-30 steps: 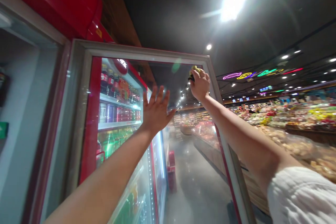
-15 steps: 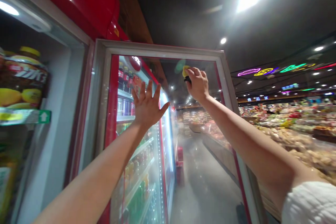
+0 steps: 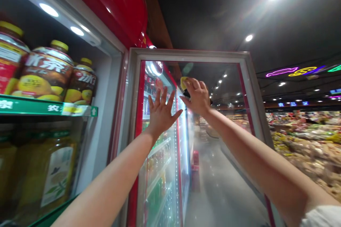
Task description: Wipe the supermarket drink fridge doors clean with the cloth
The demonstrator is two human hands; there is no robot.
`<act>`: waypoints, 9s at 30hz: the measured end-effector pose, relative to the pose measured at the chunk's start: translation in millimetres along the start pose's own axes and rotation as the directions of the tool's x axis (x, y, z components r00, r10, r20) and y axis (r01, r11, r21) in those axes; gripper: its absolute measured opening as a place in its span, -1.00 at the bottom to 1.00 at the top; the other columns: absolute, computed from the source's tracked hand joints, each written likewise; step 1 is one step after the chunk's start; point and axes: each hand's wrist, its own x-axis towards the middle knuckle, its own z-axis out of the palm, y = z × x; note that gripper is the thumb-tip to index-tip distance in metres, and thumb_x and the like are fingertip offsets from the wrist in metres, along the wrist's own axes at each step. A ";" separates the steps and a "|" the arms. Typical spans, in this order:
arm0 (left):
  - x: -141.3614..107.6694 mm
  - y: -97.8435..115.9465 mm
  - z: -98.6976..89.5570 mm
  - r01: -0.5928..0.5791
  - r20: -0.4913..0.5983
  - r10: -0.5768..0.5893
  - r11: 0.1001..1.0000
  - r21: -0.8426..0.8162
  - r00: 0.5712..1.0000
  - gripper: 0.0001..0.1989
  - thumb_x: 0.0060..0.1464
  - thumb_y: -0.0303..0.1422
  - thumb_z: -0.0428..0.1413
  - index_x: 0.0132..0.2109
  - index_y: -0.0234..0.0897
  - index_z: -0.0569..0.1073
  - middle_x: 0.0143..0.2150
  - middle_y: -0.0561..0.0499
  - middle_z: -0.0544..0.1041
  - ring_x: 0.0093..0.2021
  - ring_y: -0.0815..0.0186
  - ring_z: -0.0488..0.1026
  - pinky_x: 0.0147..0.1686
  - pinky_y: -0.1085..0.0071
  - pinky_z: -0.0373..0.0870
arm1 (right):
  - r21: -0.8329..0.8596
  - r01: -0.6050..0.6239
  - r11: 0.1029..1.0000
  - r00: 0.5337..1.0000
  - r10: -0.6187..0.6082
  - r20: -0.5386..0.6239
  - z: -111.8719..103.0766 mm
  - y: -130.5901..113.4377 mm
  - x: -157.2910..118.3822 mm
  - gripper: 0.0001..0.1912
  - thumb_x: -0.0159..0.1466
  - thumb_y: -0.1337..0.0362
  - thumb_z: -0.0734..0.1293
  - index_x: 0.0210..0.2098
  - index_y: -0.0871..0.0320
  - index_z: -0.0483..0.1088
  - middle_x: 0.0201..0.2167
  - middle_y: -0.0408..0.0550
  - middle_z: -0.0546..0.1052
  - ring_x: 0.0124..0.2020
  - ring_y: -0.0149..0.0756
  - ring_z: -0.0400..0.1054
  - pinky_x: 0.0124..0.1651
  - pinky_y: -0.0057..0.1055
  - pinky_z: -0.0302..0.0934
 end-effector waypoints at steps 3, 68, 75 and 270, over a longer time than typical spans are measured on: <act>-8.5 -9.2 -8.2 0.017 0.066 -0.018 1.000 0.008 0.998 -0.18 0.27 0.10 -0.01 0.52 -0.11 -0.02 0.57 -0.14 -0.11 0.55 -0.12 -0.24 0.44 -0.28 -0.31 | 0.072 0.260 0.963 0.961 -0.265 0.074 -6.6 5.5 -25.2 -0.52 0.40 0.19 0.24 0.29 0.07 0.35 0.32 0.00 0.35 0.18 -0.08 0.26 0.23 -0.18 0.17; -59.6 -64.3 -41.6 -0.080 -0.097 0.078 0.997 -0.016 0.992 -0.35 0.28 -0.11 0.04 0.42 -0.26 0.20 0.43 -0.26 0.27 0.50 -0.06 0.04 0.49 -0.18 -0.34 | 0.065 0.207 0.976 0.968 -0.214 0.133 -13.2 -122.6 54.6 -0.54 0.34 0.42 0.23 0.19 0.03 0.41 0.28 0.00 0.42 0.15 0.01 0.28 0.06 -0.09 0.15; -64.0 -79.3 -52.6 -0.057 -0.086 0.060 0.998 0.036 0.994 -0.42 0.27 -0.14 0.06 0.36 -0.24 0.29 0.40 -0.27 0.32 0.48 -0.07 0.10 0.46 -0.25 -0.30 | 0.066 0.037 0.997 0.999 -0.039 0.026 -11.5 -117.3 57.3 -0.62 0.28 0.41 0.28 0.05 0.06 0.51 0.15 -0.02 0.54 0.09 0.03 0.31 0.03 -0.10 0.10; -27.5 -69.9 -47.3 -0.101 -0.087 0.101 0.995 -0.002 0.991 -0.42 0.29 -0.37 -0.09 0.43 -0.32 0.23 0.47 -0.14 0.21 0.51 0.07 0.03 0.49 -0.10 -0.14 | -0.179 -0.036 0.983 0.999 0.036 -0.001 -25.4 -112.0 36.5 -0.58 0.45 0.28 0.12 0.23 0.06 0.38 0.26 0.09 0.45 0.22 0.04 0.24 0.10 -0.01 0.18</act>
